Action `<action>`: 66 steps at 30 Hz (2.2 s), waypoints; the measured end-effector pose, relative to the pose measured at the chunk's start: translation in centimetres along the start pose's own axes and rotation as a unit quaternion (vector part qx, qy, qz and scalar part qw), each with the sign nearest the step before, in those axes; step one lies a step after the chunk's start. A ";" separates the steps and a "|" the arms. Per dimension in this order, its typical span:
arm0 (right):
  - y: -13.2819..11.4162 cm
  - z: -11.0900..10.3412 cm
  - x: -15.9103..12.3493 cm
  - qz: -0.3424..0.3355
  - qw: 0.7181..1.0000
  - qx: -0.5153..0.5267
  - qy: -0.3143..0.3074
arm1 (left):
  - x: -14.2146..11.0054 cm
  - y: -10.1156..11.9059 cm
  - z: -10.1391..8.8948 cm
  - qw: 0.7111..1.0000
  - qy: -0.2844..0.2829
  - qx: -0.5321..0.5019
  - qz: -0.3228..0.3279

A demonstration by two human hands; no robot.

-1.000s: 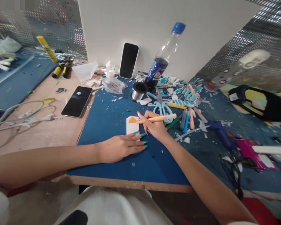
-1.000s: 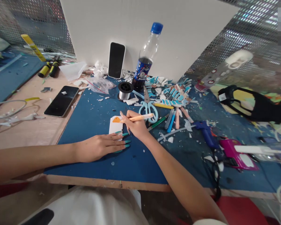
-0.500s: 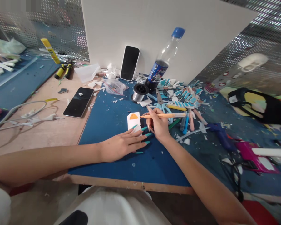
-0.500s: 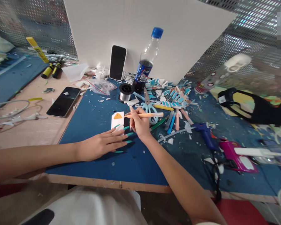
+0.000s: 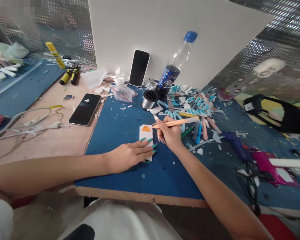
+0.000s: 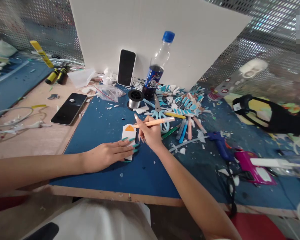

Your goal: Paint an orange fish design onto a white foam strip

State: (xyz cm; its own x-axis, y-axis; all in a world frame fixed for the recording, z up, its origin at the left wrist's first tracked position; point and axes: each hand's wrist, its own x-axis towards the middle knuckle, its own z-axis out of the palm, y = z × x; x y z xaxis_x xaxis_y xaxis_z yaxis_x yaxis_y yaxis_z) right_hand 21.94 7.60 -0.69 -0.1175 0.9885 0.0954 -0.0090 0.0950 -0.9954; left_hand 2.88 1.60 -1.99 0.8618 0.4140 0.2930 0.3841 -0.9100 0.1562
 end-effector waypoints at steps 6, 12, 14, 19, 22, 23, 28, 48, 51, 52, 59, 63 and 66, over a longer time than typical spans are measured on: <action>0.5 0.7 0.0 -0.023 0.997 -0.051 -0.060 | 0.2 0.1 0.0 1.000 -0.004 -0.014 0.009; 0.4 0.9 -0.1 -0.039 0.988 -0.095 -0.118 | 0.1 0.0 0.2 1.000 -0.003 -0.023 0.003; 0.2 0.9 -0.1 -0.042 0.987 -0.098 -0.120 | 0.1 0.0 0.3 1.000 -0.001 -0.026 0.004; 0.1 1.1 0.0 -0.052 0.985 -0.107 -0.125 | 0.1 0.0 0.2 1.000 0.005 -0.022 0.010; 0.1 1.1 0.0 -0.054 0.984 -0.109 -0.126 | 0.1 -0.1 0.2 1.000 0.007 -0.023 0.014; 0.1 1.1 -0.1 -0.055 0.984 -0.110 -0.127 | 0.0 -0.1 0.2 1.000 0.005 -0.026 0.016; -0.1 1.2 -0.1 -0.053 0.984 -0.112 -0.128 | 0.0 -0.1 0.4 1.000 0.001 -0.026 0.005; 0.3 1.0 -0.1 -0.035 0.981 -0.127 -0.143 | 0.0 -0.1 0.4 0.999 0.013 -0.033 0.004; 0.3 0.9 0.0 -0.032 0.981 -0.121 -0.147 | 0.0 -0.1 0.3 0.999 0.011 -0.030 0.005; 0.3 0.9 0.0 -0.032 0.981 -0.119 -0.149 | 0.0 -0.1 0.2 0.999 0.011 -0.031 0.007; 0.5 0.7 0.0 -0.050 0.982 -0.120 -0.136 | 0.0 -0.1 0.2 1.000 0.006 -0.025 0.010; 0.5 0.8 0.0 -0.055 0.984 -0.115 -0.121 | 0.0 -0.1 0.3 1.000 0.012 -0.027 0.007; 0.3 0.9 0.0 -0.055 0.982 -0.130 -0.123 | 0.0 -0.1 0.4 0.999 0.012 -0.035 0.006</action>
State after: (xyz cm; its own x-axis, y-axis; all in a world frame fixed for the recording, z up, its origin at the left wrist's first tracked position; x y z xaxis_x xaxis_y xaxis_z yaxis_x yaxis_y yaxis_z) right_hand 21.07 7.54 -0.96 -0.3677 0.9148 0.1674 0.2155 0.2589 -0.9416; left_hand 3.00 1.67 -2.36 0.8582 0.4036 0.3172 0.3483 -0.9117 0.2180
